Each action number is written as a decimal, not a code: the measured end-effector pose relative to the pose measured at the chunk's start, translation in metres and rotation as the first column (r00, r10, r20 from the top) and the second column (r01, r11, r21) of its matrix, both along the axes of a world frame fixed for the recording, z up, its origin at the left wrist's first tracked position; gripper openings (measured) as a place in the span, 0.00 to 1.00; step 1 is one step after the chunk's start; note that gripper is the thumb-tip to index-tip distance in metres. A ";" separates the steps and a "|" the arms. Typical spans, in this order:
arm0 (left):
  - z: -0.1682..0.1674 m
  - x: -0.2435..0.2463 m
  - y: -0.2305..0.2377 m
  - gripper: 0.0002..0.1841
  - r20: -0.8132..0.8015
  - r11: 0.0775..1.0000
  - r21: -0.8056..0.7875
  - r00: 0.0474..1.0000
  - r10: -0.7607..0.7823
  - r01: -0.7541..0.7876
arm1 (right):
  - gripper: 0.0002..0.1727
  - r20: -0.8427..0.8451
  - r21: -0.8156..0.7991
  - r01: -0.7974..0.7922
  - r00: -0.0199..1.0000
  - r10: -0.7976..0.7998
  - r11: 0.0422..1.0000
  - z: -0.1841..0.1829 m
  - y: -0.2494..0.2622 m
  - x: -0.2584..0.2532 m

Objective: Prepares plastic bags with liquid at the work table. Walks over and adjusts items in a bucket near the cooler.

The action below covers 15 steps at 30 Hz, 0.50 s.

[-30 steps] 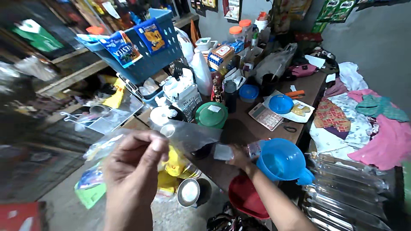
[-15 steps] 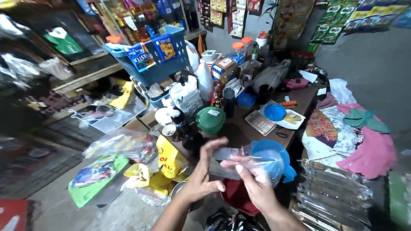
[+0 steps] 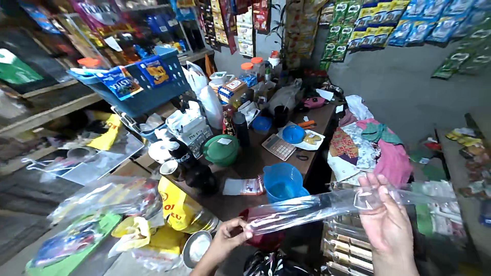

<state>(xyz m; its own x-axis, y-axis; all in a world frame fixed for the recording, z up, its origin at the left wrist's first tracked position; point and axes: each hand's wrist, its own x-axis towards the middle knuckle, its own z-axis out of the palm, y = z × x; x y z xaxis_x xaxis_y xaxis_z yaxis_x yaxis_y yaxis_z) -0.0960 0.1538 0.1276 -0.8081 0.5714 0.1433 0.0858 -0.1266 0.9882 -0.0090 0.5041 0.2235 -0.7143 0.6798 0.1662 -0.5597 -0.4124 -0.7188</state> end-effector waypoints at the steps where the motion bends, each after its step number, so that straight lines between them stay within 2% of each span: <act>1: 0.001 0.003 0.007 0.04 0.007 0.999 0.015 0.999 0.040 -0.040 | 0.17 -0.001 -0.040 -0.002 1.000 0.002 0.999 -0.006 0.006 0.003; 4: 0.004 0.012 0.034 0.05 0.148 0.996 0.076 0.988 0.037 -0.048 | 0.19 0.000 -0.175 -0.059 0.998 0.060 0.983 -0.020 0.018 0.012; 7: 0.007 0.019 0.058 0.08 0.334 0.965 0.196 0.937 0.103 -0.176 | 0.20 -0.014 -0.264 -0.080 0.997 0.079 0.961 -0.030 0.033 0.016; 11: 0.015 0.028 0.065 0.11 0.344 0.955 0.244 0.936 0.075 -0.167 | 0.23 0.022 -0.319 -0.076 0.996 0.088 0.945 -0.057 0.064 0.026; 13: 0.020 0.033 0.067 0.10 0.349 0.956 0.245 0.935 0.068 -0.161 | 0.23 0.157 -0.321 0.047 0.988 0.005 0.946 -0.078 0.081 0.034; 14: 0.021 0.036 0.068 0.10 0.359 0.954 0.244 0.930 0.077 -0.173 | 0.20 0.312 -0.291 0.214 0.943 -0.119 0.932 -0.082 0.086 0.036; 15: 0.023 0.040 0.070 0.11 0.376 0.951 0.243 0.922 0.090 -0.192 | 0.16 0.474 -0.191 0.417 0.832 -0.289 0.889 -0.084 0.090 0.034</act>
